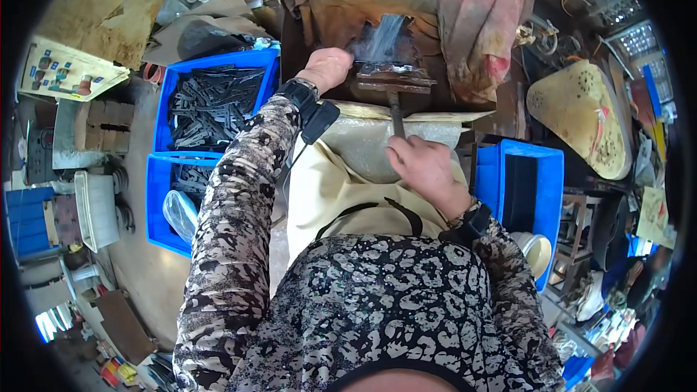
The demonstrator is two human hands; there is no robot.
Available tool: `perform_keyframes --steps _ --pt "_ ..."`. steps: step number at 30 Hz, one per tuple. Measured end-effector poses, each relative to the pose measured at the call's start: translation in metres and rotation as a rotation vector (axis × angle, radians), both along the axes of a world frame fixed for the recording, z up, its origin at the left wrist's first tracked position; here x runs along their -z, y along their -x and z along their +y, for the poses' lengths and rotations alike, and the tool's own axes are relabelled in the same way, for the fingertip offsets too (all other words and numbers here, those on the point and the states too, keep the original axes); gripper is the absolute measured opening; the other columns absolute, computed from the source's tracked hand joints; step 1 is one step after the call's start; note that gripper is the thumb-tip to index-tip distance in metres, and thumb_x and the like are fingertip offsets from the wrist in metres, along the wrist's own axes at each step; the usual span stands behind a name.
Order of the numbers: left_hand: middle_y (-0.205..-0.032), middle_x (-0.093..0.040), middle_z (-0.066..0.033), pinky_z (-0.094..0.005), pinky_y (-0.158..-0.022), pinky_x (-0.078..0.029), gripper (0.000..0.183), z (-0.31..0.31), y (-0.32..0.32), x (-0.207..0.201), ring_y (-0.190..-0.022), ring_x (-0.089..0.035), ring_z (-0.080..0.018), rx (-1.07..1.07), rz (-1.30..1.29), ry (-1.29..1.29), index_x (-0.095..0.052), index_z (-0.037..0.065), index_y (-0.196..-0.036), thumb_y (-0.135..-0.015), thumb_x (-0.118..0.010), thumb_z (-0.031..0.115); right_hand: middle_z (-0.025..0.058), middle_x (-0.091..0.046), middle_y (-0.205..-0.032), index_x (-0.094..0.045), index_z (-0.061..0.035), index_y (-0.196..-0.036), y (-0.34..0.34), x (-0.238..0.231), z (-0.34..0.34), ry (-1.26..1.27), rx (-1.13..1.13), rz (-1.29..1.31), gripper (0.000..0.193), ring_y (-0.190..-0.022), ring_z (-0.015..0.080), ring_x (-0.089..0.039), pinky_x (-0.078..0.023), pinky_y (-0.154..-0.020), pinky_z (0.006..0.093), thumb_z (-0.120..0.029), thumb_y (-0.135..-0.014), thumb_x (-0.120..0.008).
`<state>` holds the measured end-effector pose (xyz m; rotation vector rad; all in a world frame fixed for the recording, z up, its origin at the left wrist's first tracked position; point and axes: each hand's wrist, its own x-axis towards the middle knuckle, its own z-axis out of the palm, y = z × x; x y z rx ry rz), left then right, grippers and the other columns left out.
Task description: The person picks up a metal piece from a blue bin, holds it against a rotating grinding wheel, and then wipes the metal piece with a cloth before placing it into a different blue bin.
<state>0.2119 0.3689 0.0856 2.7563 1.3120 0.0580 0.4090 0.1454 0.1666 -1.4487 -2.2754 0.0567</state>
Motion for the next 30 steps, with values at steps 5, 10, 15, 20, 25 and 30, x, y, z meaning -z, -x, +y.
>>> perform_keyframes --steps 5,10,15,20,25,30 --pt "-0.087 -0.069 -0.0166 -0.0411 -0.074 -0.054 0.019 0.001 -0.007 0.019 -0.083 -0.068 -0.0319 0.006 0.079 0.011 -0.072 0.009 -0.085 -0.079 -0.054 0.011 0.0027 -0.049 -0.059 -0.059 -0.0163 -0.082 -0.001 0.009 -0.004 -0.051 -0.01 -0.006 0.013 -0.05 0.0223 -0.057 -0.046 -0.045 0.0348 -0.022 -0.076 -0.069" --pt "-0.082 -0.068 -0.016 -0.0415 -0.07 -0.054 0.015 -0.002 -0.013 0.017 -0.079 -0.067 -0.0313 -0.004 0.115 0.046 -0.07 0.008 -0.08 -0.079 -0.055 0.011 0.0059 -0.057 -0.065 -0.063 -0.015 -0.093 -0.008 0.0 -0.003 0.068 -0.044 0.044 0.022 -0.054 0.0209 -0.059 -0.047 -0.048 0.0323 -0.026 -0.076 -0.071" --pt "-0.069 -0.062 -0.0122 -0.0418 -0.06 -0.05 0.009 -0.036 -0.006 -0.021 -0.067 -0.063 -0.0299 -0.068 -0.155 -0.176 -0.059 0.01 -0.071 -0.079 -0.056 0.012 0.0046 -0.063 -0.077 -0.062 -0.01 -0.108 -0.032 -0.016 0.023 0.544 0.079 0.46 0.036 -0.063 0.0138 -0.06 -0.047 -0.056 0.0262 -0.032 -0.081 -0.069" --pt "-0.06 -0.057 -0.0088 -0.0401 -0.05 -0.047 0.014 -0.093 -0.023 -0.078 -0.057 -0.06 -0.0286 -0.115 -0.429 -0.397 -0.052 0.011 -0.068 -0.08 -0.058 0.013 0.001 -0.064 -0.086 -0.059 -0.0047 -0.113 -0.021 -0.023 0.078 0.756 0.34 1.081 0.038 -0.075 0.0107 -0.06 -0.047 -0.064 0.025 -0.034 -0.089 -0.064" --pt "-0.062 -0.058 -0.01 -0.0395 -0.05 -0.047 0.013 -0.127 -0.043 -0.091 -0.057 -0.06 -0.0289 -0.141 -0.439 -0.365 -0.055 0.01 -0.071 -0.082 -0.061 0.016 0.0054 -0.065 -0.089 -0.058 -0.0025 -0.11 0.017 -0.019 0.101 0.715 0.308 1.321 0.031 -0.076 0.0135 -0.062 -0.049 -0.067 0.0275 -0.028 -0.092 -0.06" --pt "-0.063 -0.058 -0.0109 -0.0403 -0.051 -0.048 0.016 -0.135 -0.013 -0.086 -0.056 -0.06 -0.0294 -0.105 -0.517 -0.353 -0.057 0.01 -0.072 -0.082 -0.062 0.021 0.0108 -0.066 -0.085 -0.058 -0.0019 -0.105 0.012 0.004 0.103 0.746 0.231 1.545 0.028 -0.069 0.0151 -0.062 -0.052 -0.067 0.0301 -0.026 -0.092 -0.058"
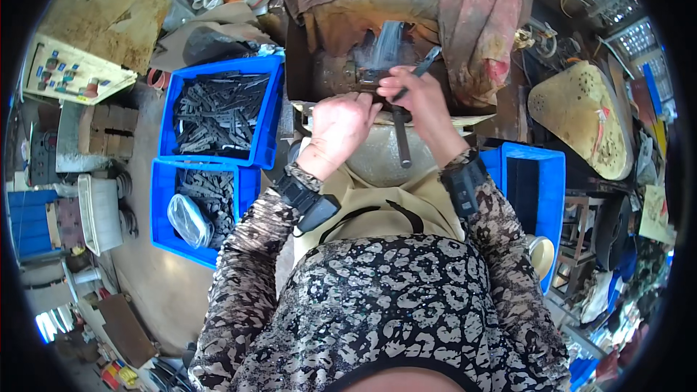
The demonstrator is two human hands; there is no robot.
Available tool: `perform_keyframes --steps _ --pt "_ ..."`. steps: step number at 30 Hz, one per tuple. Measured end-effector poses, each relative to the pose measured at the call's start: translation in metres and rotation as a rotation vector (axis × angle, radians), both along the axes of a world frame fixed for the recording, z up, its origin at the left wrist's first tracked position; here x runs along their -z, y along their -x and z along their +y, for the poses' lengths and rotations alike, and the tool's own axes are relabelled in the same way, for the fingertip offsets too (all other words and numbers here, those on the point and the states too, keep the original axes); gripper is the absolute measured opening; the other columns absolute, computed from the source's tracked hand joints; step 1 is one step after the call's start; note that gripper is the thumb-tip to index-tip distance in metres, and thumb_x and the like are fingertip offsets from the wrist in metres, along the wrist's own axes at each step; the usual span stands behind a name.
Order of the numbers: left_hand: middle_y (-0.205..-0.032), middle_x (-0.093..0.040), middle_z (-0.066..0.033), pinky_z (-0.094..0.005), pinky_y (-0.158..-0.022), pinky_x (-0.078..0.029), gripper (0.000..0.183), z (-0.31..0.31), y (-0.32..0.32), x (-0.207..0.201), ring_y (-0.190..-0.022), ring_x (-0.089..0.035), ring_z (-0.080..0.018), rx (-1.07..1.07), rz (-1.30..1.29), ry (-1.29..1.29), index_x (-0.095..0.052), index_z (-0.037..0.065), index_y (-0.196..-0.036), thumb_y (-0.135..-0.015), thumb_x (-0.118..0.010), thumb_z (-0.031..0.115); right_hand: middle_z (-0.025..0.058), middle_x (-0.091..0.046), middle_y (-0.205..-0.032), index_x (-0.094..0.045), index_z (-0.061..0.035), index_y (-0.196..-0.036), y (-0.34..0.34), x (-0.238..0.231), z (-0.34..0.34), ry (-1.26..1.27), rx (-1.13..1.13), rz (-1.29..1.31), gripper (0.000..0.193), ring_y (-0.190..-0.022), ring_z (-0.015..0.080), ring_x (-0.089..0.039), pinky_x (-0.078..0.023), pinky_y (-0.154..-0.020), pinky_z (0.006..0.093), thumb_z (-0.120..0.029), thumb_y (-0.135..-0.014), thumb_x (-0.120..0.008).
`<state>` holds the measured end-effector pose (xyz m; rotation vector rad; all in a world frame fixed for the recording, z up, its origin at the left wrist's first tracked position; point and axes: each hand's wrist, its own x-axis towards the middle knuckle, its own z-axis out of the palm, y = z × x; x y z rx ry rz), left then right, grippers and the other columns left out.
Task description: The person picks up a metal piece from a blue bin, holds it against a rotating grinding wheel, and then wipes the metal piece with a cloth before placing it into a different blue bin.
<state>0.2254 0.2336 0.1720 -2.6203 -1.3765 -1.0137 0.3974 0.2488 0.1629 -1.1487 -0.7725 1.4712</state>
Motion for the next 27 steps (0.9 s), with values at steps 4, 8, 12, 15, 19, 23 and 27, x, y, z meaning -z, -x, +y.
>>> perform_keyframes --steps 4,8,12,15,19,23,27 --pt "-0.067 -0.062 -0.0122 -0.0443 -0.055 -0.048 0.021 -0.006 0.094 0.023 -0.063 -0.061 -0.0336 -0.267 0.026 0.192 -0.062 0.01 -0.074 -0.084 -0.061 0.027 0.0034 -0.057 -0.07 -0.061 -0.0031 -0.103 -0.047 0.04 0.018 -0.123 -0.038 -0.321 0.03 -0.054 0.0104 -0.054 -0.048 -0.048 0.0242 -0.031 -0.094 -0.056" --pt "-0.075 -0.066 -0.0146 -0.0466 -0.062 -0.052 0.017 -0.021 0.251 0.06 -0.073 -0.064 -0.0354 -0.751 0.002 0.359 -0.068 0.014 -0.081 -0.084 -0.058 0.028 0.0103 -0.061 -0.083 -0.062 -0.0037 -0.103 -0.078 0.086 0.03 -0.491 0.12 -1.268 0.025 -0.077 0.0248 -0.06 -0.05 -0.071 0.0343 -0.026 -0.096 -0.052" --pt "-0.08 -0.067 -0.0141 -0.0467 -0.069 -0.053 0.017 -0.065 0.352 0.081 -0.079 -0.065 -0.0351 -0.947 0.067 0.459 -0.07 0.018 -0.088 -0.083 -0.057 0.026 0.0197 -0.064 -0.095 -0.059 0.0 -0.108 -0.096 0.105 0.01 -0.285 0.147 -1.391 0.034 -0.087 0.0359 -0.062 -0.047 -0.076 0.0427 -0.03 -0.097 -0.046" --pt "-0.082 -0.068 -0.0135 -0.0458 -0.07 -0.053 0.017 -0.084 0.363 0.088 -0.081 -0.065 -0.0343 -0.939 0.037 0.511 -0.071 0.018 -0.09 -0.083 -0.057 0.026 0.0241 -0.064 -0.096 -0.058 -0.0018 -0.113 -0.095 0.104 0.007 -0.259 0.154 -1.487 0.039 -0.09 0.0412 -0.061 -0.047 -0.076 0.0461 -0.034 -0.096 -0.045" --pt "-0.086 -0.068 -0.0125 -0.0444 -0.073 -0.053 0.016 -0.068 0.34 0.1 -0.085 -0.065 -0.0335 -0.846 0.023 0.531 -0.07 0.017 -0.089 -0.081 -0.06 0.026 0.0262 -0.064 -0.098 -0.057 -0.0029 -0.116 -0.095 0.099 0.013 -0.164 0.16 -1.537 0.04 -0.091 0.0438 -0.06 -0.046 -0.076 0.0479 -0.036 -0.096 -0.045" --pt "-0.078 -0.067 -0.0129 -0.0439 -0.068 -0.052 0.016 -0.02 0.303 0.142 -0.077 -0.065 -0.033 -0.81 0.155 0.564 -0.069 0.011 -0.082 -0.081 -0.06 0.024 0.0256 -0.064 -0.096 -0.058 -0.0032 -0.112 -0.103 0.108 0.015 -0.133 0.17 -1.597 0.038 -0.091 0.0426 -0.061 -0.047 -0.075 0.0469 -0.035 -0.096 -0.045" --pt "-0.088 -0.068 -0.0138 -0.0439 -0.072 -0.053 0.02 0.008 0.29 0.192 -0.085 -0.066 -0.0326 -0.857 0.277 0.766 -0.07 0.011 -0.088 -0.082 -0.058 0.026 0.0195 -0.06 -0.092 -0.061 -0.0068 -0.098 -0.112 0.117 0.017 -0.575 0.103 -1.937 0.025 -0.084 0.0358 -0.061 -0.051 -0.071 0.0408 -0.024 -0.096 -0.042"
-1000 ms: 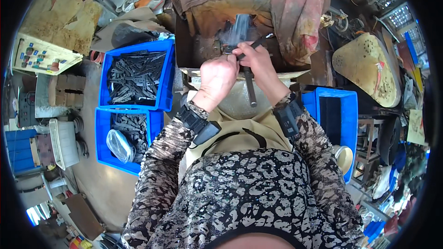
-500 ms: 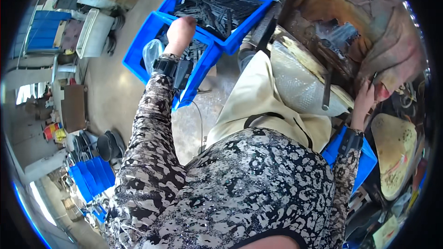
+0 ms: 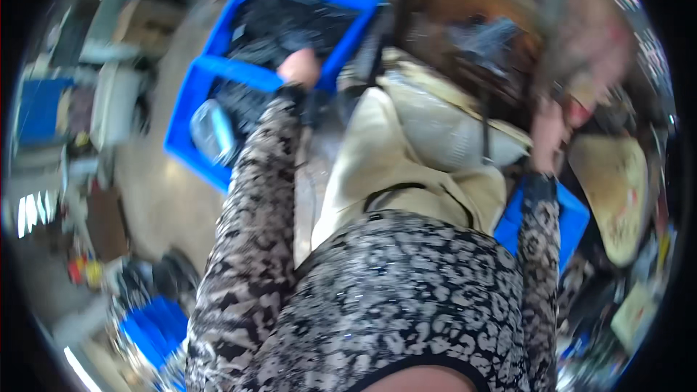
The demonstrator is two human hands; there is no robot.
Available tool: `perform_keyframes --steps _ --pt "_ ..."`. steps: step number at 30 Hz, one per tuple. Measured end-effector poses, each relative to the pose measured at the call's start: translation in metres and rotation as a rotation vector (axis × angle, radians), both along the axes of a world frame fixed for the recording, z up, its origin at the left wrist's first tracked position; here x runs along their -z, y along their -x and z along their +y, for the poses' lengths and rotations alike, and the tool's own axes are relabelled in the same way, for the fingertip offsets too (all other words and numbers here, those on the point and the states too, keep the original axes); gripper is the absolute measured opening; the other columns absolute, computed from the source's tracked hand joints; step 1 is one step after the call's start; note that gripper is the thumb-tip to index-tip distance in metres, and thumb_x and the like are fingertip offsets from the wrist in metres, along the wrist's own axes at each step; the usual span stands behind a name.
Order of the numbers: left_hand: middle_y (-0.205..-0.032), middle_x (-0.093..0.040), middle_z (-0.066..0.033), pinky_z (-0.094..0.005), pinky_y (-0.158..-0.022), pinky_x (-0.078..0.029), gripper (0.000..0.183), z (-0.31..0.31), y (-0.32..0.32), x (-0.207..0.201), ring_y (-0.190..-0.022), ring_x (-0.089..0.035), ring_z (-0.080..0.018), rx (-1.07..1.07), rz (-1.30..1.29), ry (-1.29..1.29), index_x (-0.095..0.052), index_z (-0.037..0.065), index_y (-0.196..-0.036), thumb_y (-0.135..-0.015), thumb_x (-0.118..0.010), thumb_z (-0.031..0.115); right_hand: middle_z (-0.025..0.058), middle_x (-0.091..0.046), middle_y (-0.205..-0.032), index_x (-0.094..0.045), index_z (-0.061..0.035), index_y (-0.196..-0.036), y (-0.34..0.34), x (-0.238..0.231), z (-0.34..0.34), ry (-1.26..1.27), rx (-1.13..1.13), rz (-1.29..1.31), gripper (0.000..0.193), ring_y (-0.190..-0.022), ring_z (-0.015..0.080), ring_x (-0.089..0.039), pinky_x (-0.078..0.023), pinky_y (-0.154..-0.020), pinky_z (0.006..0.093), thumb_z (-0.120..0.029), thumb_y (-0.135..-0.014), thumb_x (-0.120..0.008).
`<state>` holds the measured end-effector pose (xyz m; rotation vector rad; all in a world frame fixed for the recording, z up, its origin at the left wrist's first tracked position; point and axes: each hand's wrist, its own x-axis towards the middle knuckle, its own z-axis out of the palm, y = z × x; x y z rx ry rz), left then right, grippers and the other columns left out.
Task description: The person picks up a metal piece from a blue bin, holds it against a rotating grinding wheel, and then wipes the metal piece with a cloth before placing it into a different blue bin.
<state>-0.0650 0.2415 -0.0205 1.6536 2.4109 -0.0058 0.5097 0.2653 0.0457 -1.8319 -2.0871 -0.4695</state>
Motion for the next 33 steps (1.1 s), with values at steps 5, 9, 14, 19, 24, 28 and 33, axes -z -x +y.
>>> perform_keyframes --steps 5,9,14,19,24,28,33 --pt "-0.1 -0.069 -0.015 -0.044 -0.077 -0.054 0.026 0.017 0.009 0.033 -0.095 -0.066 -0.032 -0.219 -0.144 0.154 -0.071 0.011 -0.095 -0.085 -0.055 0.028 -0.0002 -0.052 -0.072 -0.057 -0.0074 -0.105 0.002 -0.033 -0.009 0.496 0.211 1.254 0.016 -0.055 0.0095 -0.047 -0.041 -0.052 0.0242 -0.018 -0.096 -0.05" --pt "-0.096 -0.069 -0.0165 -0.0449 -0.076 -0.054 0.029 0.005 0.033 0.031 -0.092 -0.067 -0.033 0.007 0.045 0.141 -0.07 0.007 -0.095 -0.085 -0.053 0.029 -0.0041 -0.047 -0.06 -0.058 -0.0088 -0.103 0.024 -0.061 -0.018 0.565 -0.039 1.574 0.018 -0.046 0.0063 -0.04 -0.038 -0.048 0.0225 -0.024 -0.096 -0.053" --pt "-0.079 -0.068 -0.0148 -0.0366 -0.065 -0.055 0.025 0.006 0.01 -0.016 -0.077 -0.068 -0.025 -0.144 -0.247 -0.172 -0.065 0.002 -0.095 -0.088 -0.053 0.023 -0.0035 -0.047 -0.061 -0.059 -0.009 -0.102 0.024 -0.067 -0.017 0.581 -0.033 1.633 0.016 -0.047 0.0064 -0.042 -0.037 -0.045 0.0217 -0.022 -0.096 -0.053" --pt "-0.078 -0.066 -0.0084 -0.026 -0.059 -0.053 0.017 0.032 -0.064 -0.111 -0.069 -0.065 -0.0141 -0.003 -1.093 -0.608 -0.056 0.002 -0.109 -0.094 -0.048 0.005 -0.0037 -0.046 -0.06 -0.059 -0.01 -0.101 0.02 -0.049 -0.015 0.492 0.108 1.517 0.015 -0.048 0.0055 -0.042 -0.036 -0.044 0.0211 -0.023 -0.095 -0.054" --pt "-0.087 -0.068 -0.0142 -0.0334 -0.067 -0.054 0.023 0.086 -0.172 -0.131 -0.076 -0.067 -0.024 0.523 -0.915 -0.454 -0.06 0.007 -0.108 -0.086 -0.057 0.003 0.0008 -0.052 -0.061 -0.059 -0.0102 -0.1 0.018 -0.034 -0.01 0.359 0.224 1.132 0.019 -0.051 0.0111 -0.05 -0.04 -0.046 0.0271 -0.027 -0.095 -0.053" --pt "-0.091 -0.066 -0.019 -0.0414 -0.074 -0.051 0.024 0.107 -0.236 -0.107 -0.088 -0.064 -0.0358 0.804 -0.468 -0.397 -0.065 0.009 -0.103 -0.081 -0.058 0.002 0.0111 -0.062 -0.069 -0.059 -0.0099 -0.1 0.021 -0.033 -0.014 0.234 0.325 0.642 0.027 -0.062 0.0259 -0.061 -0.046 -0.055 0.0406 -0.035 -0.096 -0.049" --pt "-0.097 -0.065 -0.0191 -0.042 -0.081 -0.049 0.033 0.113 -0.262 -0.085 -0.096 -0.061 -0.0372 0.853 -0.465 -0.19 -0.064 0.011 -0.105 -0.077 -0.053 -0.004 0.0214 -0.065 -0.083 -0.057 -0.0101 -0.101 0.033 -0.045 -0.018 0.316 0.409 0.482 0.036 -0.082 0.0414 -0.062 -0.046 -0.07 0.0543 -0.042 -0.095 -0.042"
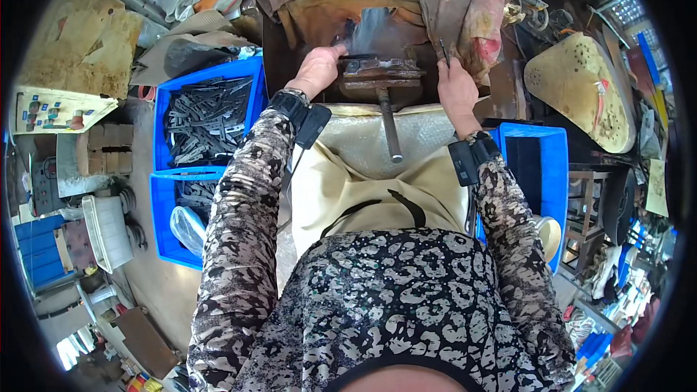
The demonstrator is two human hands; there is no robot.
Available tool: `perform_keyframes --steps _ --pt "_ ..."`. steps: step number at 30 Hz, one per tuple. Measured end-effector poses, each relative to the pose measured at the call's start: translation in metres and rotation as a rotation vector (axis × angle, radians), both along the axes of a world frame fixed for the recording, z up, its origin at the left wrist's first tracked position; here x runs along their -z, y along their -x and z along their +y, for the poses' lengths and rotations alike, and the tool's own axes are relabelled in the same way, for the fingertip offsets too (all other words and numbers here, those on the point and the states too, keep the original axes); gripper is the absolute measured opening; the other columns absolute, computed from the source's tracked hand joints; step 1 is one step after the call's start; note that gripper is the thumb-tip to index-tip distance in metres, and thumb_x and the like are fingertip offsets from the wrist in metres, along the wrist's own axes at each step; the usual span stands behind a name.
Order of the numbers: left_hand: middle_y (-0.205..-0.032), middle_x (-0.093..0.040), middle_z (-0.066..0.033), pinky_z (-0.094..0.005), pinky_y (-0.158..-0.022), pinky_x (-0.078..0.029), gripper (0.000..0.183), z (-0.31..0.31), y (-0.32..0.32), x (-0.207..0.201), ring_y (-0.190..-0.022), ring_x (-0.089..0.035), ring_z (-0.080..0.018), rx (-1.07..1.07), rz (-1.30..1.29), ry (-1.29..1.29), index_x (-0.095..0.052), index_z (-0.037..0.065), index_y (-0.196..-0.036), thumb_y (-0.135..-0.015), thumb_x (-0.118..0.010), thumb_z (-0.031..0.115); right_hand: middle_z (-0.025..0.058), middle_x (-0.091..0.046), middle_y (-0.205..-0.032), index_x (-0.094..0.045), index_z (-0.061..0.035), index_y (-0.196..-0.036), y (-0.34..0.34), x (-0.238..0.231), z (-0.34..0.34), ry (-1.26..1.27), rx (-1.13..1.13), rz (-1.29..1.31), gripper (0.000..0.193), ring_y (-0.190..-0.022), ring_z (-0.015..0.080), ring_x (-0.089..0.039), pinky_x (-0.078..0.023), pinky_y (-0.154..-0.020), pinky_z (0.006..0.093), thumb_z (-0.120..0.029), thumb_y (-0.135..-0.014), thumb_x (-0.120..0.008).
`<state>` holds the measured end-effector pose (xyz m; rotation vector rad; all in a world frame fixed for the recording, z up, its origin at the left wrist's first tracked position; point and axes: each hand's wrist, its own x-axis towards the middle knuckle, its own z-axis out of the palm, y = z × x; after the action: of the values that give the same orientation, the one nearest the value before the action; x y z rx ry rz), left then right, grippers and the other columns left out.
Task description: The person picks up a metal piece from a blue bin, holds it against a rotating grinding wheel, and then wipes the metal piece with a cloth before placing it into a different blue bin.
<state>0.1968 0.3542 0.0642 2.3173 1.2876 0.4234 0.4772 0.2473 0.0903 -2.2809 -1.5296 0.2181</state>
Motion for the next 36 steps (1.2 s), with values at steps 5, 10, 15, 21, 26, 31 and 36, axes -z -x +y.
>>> perform_keyframes --steps 5,10,15,21,26,31,36 --pt "-0.102 -0.064 -0.02 -0.0425 -0.083 -0.048 0.036 0.001 0.003 0.001 -0.097 -0.06 -0.0383 0.119 -0.056 0.018 -0.064 0.011 -0.107 -0.077 -0.052 -0.005 0.0198 -0.066 -0.08 -0.056 -0.0096 -0.098 0.008 -0.013 0.0 0.063 0.057 -0.044 0.034 -0.079 0.0393 -0.064 -0.047 -0.068 0.0525 -0.04 -0.096 -0.042" --pt "-0.103 -0.064 -0.0202 -0.0424 -0.083 -0.048 0.032 0.003 0.012 0.0 -0.099 -0.059 -0.0383 0.168 0.049 0.024 -0.064 0.01 -0.107 -0.079 -0.054 -0.001 0.0195 -0.066 -0.08 -0.055 -0.0092 -0.097 0.019 -0.016 -0.004 0.059 0.057 -0.049 0.033 -0.078 0.0394 -0.064 -0.047 -0.067 0.0521 -0.039 -0.096 -0.042" --pt "-0.102 -0.064 -0.0193 -0.0389 -0.082 -0.048 0.033 0.006 0.008 0.002 -0.098 -0.059 -0.0369 0.14 0.139 0.12 -0.063 0.011 -0.109 -0.08 -0.054 -0.002 0.0192 -0.066 -0.079 -0.055 -0.009 -0.096 0.023 -0.018 -0.004 0.043 0.053 -0.061 0.032 -0.077 0.0391 -0.064 -0.048 -0.066 0.0517 -0.038 -0.096 -0.041" --pt "-0.1 -0.063 -0.0201 -0.0393 -0.086 -0.046 0.031 -0.003 0.02 -0.034 -0.096 -0.058 -0.0377 0.237 0.059 -0.108 -0.066 0.012 -0.106 -0.077 -0.058 0.003 0.0185 -0.066 -0.077 -0.054 -0.0087 -0.094 0.021 -0.016 -0.003 0.027 0.072 -0.066 0.03 -0.075 0.0387 -0.064 -0.048 -0.065 0.051 -0.036 -0.096 -0.042" --pt "-0.109 -0.061 -0.0102 -0.0465 -0.099 -0.038 0.044 -0.079 0.006 -0.086 -0.112 -0.053 -0.0312 0.199 0.005 -0.411 -0.063 0.012 -0.108 -0.066 -0.057 -0.001 0.0181 -0.066 -0.076 -0.054 -0.0086 -0.093 0.021 -0.016 -0.002 -0.01 0.052 -0.067 0.029 -0.073 0.0386 -0.064 -0.048 -0.064 0.0506 -0.035 -0.096 -0.043" --pt "-0.107 -0.061 -0.0041 -0.0524 -0.111 -0.025 0.039 -0.158 -0.016 -0.099 -0.113 -0.052 -0.023 0.59 -0.13 -0.28 -0.064 0.015 -0.103 -0.066 -0.063 0.005 0.0182 -0.066 -0.076 -0.054 -0.0088 -0.093 0.024 -0.016 -0.006 -0.013 0.055 -0.06 0.028 -0.073 0.0382 -0.064 -0.048 -0.063 0.0505 -0.035 -0.096 -0.043" --pt "-0.102 -0.062 -0.0018 -0.0533 -0.112 -0.023 0.034 -0.151 -0.02 -0.1 -0.11 -0.054 -0.0202 0.592 -0.094 -0.362 -0.064 0.015 -0.1 -0.066 -0.067 0.01 0.0185 -0.066 -0.077 -0.054 -0.0089 -0.094 0.024 -0.016 -0.005 -0.02 0.053 -0.059 0.029 -0.074 0.0383 -0.064 -0.048 -0.063 0.0507 -0.035 -0.096 -0.043"
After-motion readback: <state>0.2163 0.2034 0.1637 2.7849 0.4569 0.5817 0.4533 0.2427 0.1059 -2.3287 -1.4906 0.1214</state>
